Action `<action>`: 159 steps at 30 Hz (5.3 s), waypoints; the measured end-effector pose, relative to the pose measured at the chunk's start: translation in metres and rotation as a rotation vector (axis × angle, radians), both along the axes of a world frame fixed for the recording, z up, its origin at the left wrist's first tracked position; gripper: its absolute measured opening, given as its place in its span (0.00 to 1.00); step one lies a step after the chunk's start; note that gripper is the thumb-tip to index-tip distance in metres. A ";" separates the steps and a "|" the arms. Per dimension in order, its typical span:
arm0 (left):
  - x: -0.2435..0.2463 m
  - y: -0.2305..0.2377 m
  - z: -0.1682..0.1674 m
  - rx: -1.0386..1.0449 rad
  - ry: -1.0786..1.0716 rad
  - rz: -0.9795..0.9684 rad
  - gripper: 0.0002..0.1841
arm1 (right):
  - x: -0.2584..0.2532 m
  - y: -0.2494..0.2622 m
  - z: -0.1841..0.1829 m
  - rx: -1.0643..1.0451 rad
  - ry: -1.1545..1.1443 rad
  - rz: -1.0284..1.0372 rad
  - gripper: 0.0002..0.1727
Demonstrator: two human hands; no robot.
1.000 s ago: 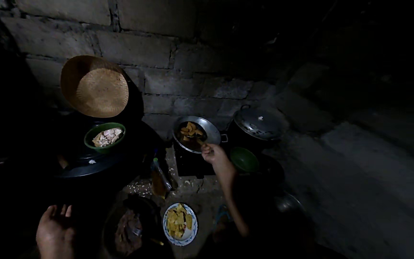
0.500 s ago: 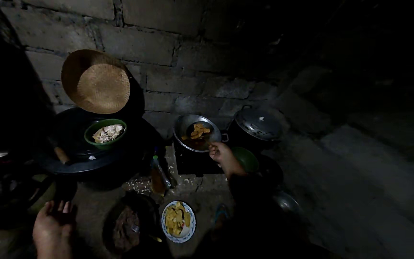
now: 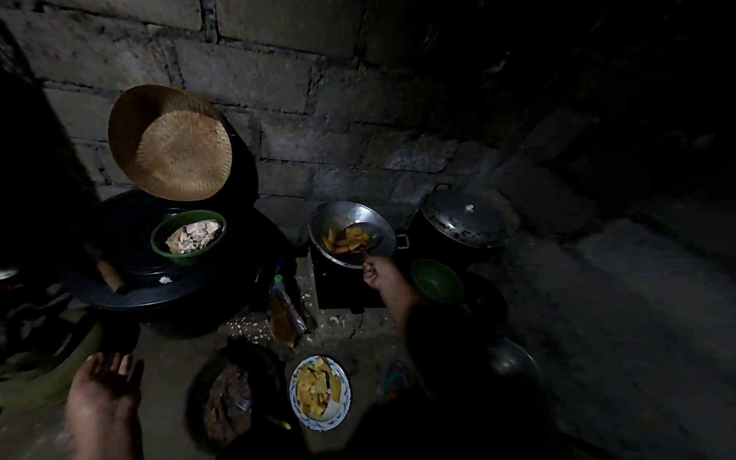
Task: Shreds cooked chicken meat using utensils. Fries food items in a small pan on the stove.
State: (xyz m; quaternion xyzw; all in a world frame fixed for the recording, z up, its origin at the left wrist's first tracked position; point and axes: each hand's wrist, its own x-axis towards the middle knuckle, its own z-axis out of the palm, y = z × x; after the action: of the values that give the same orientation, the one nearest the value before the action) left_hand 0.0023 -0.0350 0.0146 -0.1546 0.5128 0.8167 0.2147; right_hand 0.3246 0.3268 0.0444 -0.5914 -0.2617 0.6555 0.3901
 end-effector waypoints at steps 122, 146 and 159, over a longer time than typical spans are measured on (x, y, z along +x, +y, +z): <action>-0.004 -0.009 -0.001 0.057 -0.011 -0.019 0.25 | -0.014 -0.033 0.004 0.037 -0.090 -0.048 0.02; -0.001 -0.003 -0.004 0.037 -0.004 -0.019 0.24 | -0.001 -0.017 -0.018 -0.068 0.485 -0.135 0.06; 0.000 0.002 -0.005 0.001 0.012 -0.048 0.24 | -0.012 -0.020 -0.029 0.009 0.339 -0.093 0.04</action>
State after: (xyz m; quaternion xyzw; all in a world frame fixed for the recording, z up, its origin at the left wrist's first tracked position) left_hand 0.0028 -0.0333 0.0100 -0.1369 0.5171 0.8126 0.2313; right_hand 0.3121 0.3065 0.0157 -0.4820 -0.1677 0.7259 0.4611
